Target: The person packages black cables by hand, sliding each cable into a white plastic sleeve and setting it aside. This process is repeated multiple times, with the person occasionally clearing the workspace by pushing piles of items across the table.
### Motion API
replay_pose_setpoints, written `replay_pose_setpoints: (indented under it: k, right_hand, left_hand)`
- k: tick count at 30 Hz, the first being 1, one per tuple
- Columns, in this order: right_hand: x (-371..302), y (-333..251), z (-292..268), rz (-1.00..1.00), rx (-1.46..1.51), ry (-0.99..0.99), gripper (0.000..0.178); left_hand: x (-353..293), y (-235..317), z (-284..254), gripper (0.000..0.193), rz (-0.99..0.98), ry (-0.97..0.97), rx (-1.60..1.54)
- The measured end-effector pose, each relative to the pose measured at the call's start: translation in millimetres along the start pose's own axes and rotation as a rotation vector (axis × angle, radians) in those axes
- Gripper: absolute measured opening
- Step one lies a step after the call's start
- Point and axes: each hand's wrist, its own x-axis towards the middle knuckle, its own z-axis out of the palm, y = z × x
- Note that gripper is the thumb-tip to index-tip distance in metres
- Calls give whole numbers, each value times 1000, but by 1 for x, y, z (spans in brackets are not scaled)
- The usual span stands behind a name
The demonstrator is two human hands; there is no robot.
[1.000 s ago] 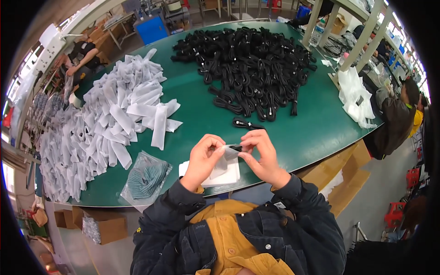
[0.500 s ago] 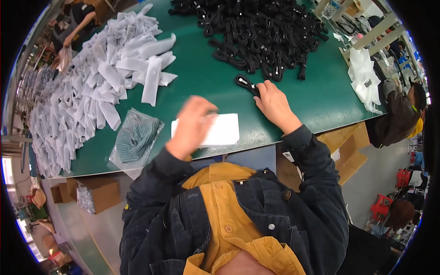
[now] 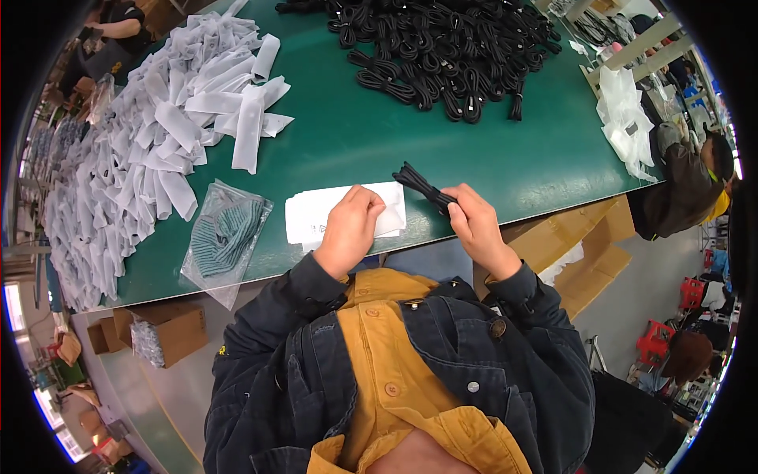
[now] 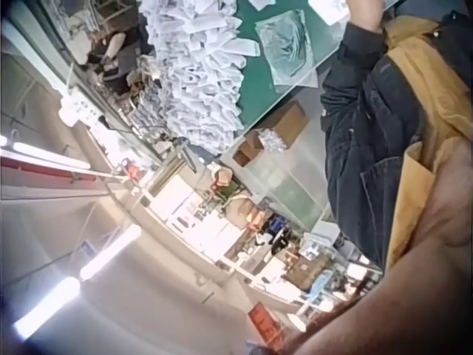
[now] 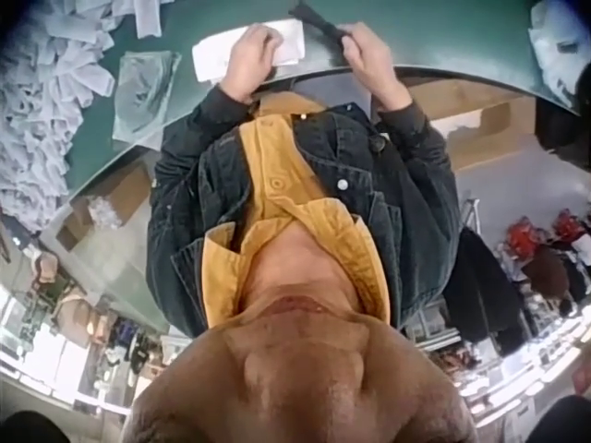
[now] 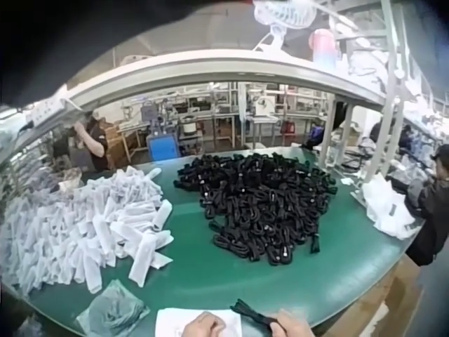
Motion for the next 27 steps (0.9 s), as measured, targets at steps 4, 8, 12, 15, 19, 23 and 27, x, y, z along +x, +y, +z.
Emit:
replay_pose_setpoints:
  k: [4, 8, 12, 15, 19, 23, 27]
  right_hand:
    - [-10, 2, -5, -78, -88, -34, 20]
    - [-10, 8, -6, -165, -174, -98, 20]
    - [-10, 11, -5, -161, -91, -167, 18]
    - [-9, 12, -4, -60, 39, -218, 16]
    - [-9, 8, -8, 319, 338, -373, 18]
    - [-4, 7, -11, 703, 681, -502, 22]
    - [0, -5, -4, 596, 565, -364, 22]
  left_hand:
    - [3, 4, -5, 6, -22, 23, -60]
    - [5, 3, -8, 5, 33, 57, -43]
    - [1, 4, -10, 6, 46, 58, -76]
    - [1, 6, -12, 7, 91, 62, -101]
    - [1, 13, -9, 9, 159, 15, -88]
    - [1, 16, -13, 12, 323, 10, -39]
    - [7, 15, -16, 14, 297, 28, -57]
